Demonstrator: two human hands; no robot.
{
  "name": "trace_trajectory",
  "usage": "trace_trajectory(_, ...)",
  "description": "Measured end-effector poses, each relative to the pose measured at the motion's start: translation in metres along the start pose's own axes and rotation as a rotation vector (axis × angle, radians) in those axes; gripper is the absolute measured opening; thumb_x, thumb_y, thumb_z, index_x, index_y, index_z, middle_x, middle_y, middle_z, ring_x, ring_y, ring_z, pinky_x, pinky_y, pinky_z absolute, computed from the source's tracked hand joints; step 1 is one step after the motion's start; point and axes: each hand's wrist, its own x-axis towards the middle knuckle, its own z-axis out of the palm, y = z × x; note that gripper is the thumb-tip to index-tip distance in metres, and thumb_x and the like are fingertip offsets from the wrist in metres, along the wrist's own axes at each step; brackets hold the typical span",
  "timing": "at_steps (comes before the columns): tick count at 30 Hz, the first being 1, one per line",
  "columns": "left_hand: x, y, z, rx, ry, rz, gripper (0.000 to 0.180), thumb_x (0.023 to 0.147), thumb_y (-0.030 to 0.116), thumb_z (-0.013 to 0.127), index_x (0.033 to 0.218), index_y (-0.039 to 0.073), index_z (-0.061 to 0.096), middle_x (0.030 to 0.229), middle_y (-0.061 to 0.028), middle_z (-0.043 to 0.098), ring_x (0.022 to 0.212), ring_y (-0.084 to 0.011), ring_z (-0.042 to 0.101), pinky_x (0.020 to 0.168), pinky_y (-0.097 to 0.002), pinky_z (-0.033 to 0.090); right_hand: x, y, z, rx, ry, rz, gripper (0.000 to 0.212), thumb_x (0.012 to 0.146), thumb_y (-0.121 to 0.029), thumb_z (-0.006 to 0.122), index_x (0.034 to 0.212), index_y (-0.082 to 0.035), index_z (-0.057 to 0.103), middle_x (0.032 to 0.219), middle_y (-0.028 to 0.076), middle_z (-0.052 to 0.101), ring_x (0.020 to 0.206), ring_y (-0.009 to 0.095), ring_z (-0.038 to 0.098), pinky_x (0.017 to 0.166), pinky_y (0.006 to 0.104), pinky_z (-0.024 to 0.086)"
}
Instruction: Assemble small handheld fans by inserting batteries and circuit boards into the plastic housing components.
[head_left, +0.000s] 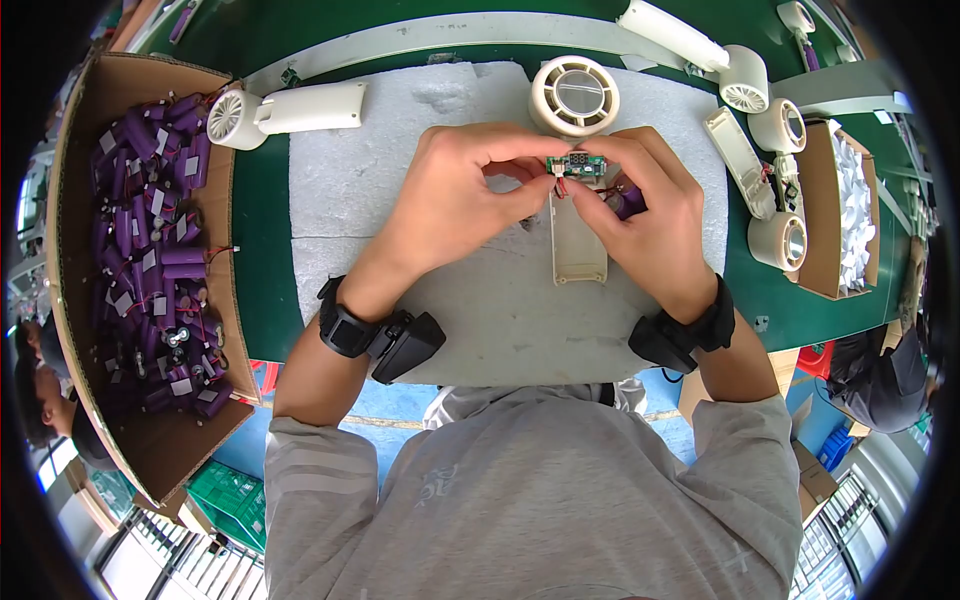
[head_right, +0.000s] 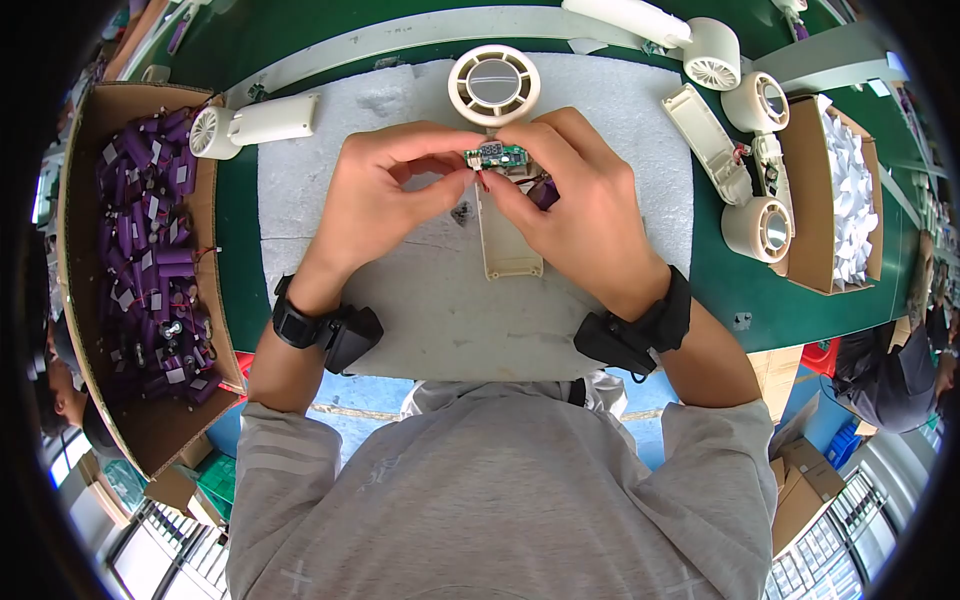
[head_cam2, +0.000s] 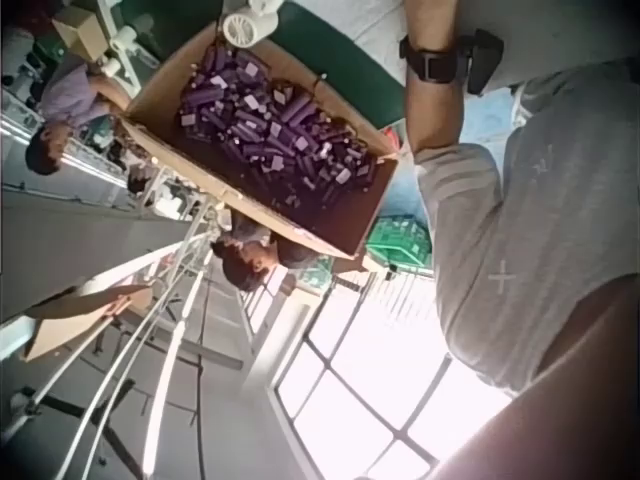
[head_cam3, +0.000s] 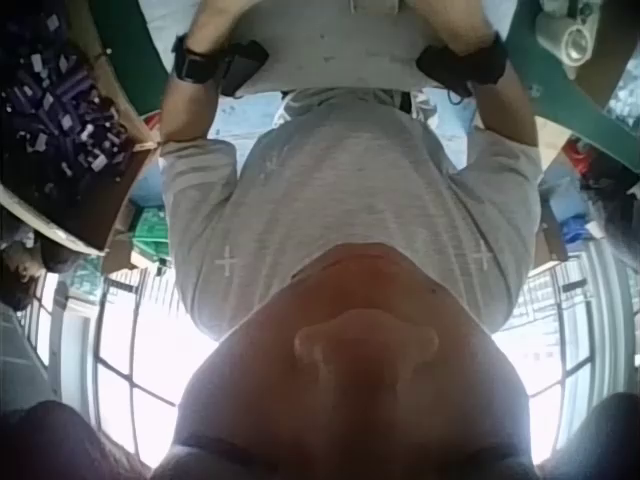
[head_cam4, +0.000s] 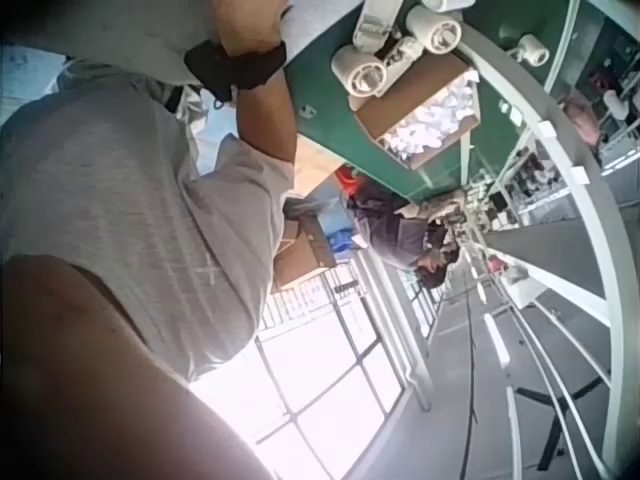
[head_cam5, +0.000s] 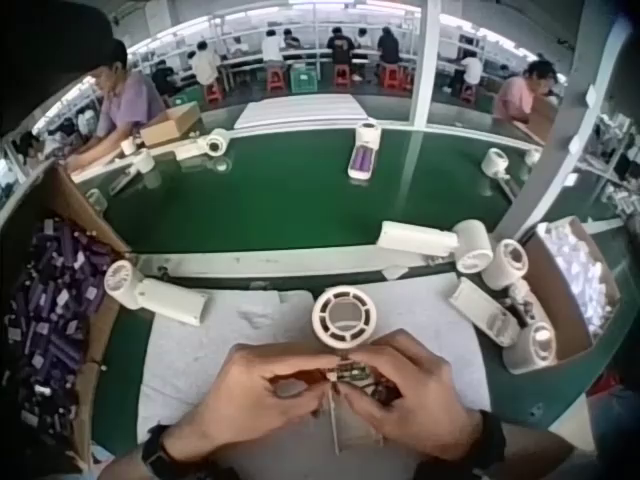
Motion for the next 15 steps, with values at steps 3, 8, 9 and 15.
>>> trace_trajectory(3,-0.0008,-0.0021,0.0013,-0.016,0.031,-0.044,0.026,0.077,-0.004,0.069,0.102,0.000,0.070,0.090,-0.0105,0.071,0.081,-0.0153,0.070,0.077,-0.0276,0.058,0.0013,0.0013,-0.0003,-0.023,0.015,-0.021,0.035,0.070,-0.004,0.080,0.102,-0.005,0.065,0.092,0.007,0.065,0.066,0.014,0.060,0.055,0.0249,0.047)
trace_trajectory(8,-0.0011,-0.0060,0.0032,0.062,0.060,0.076,0.025,0.074,-0.004,0.070,0.099,0.000,0.071,0.085,-0.0107,0.071,0.075,-0.0162,0.070,0.071,-0.0269,0.058,0.0017,-0.0002,-0.0012,-0.029,0.030,-0.010,0.035,0.068,-0.004,0.080,0.101,-0.005,0.068,0.090,0.007,0.066,0.070,0.016,0.063,0.057,0.0253,0.050)
trace_trajectory(9,-0.0008,-0.0052,0.0028,0.113,0.057,0.116,0.025,0.074,-0.004,0.071,0.099,0.000,0.071,0.085,-0.0108,0.071,0.074,-0.0168,0.070,0.070,-0.0268,0.057,0.0016,-0.0004,-0.0013,-0.029,0.030,-0.009,0.035,0.068,-0.004,0.080,0.101,-0.005,0.068,0.090,0.007,0.066,0.070,0.016,0.063,0.057,0.0253,0.050)
trace_trajectory(15,-0.0006,-0.0027,0.0007,0.245,0.005,0.179,0.027,0.077,-0.009,0.067,0.101,0.000,0.071,0.091,-0.0116,0.071,0.076,-0.0160,0.069,0.066,-0.0255,0.056,0.0010,-0.0004,0.0001,0.002,0.033,0.025,0.032,0.068,-0.003,0.080,0.099,-0.005,0.070,0.085,0.007,0.067,0.068,0.014,0.063,0.058,0.0247,0.050)
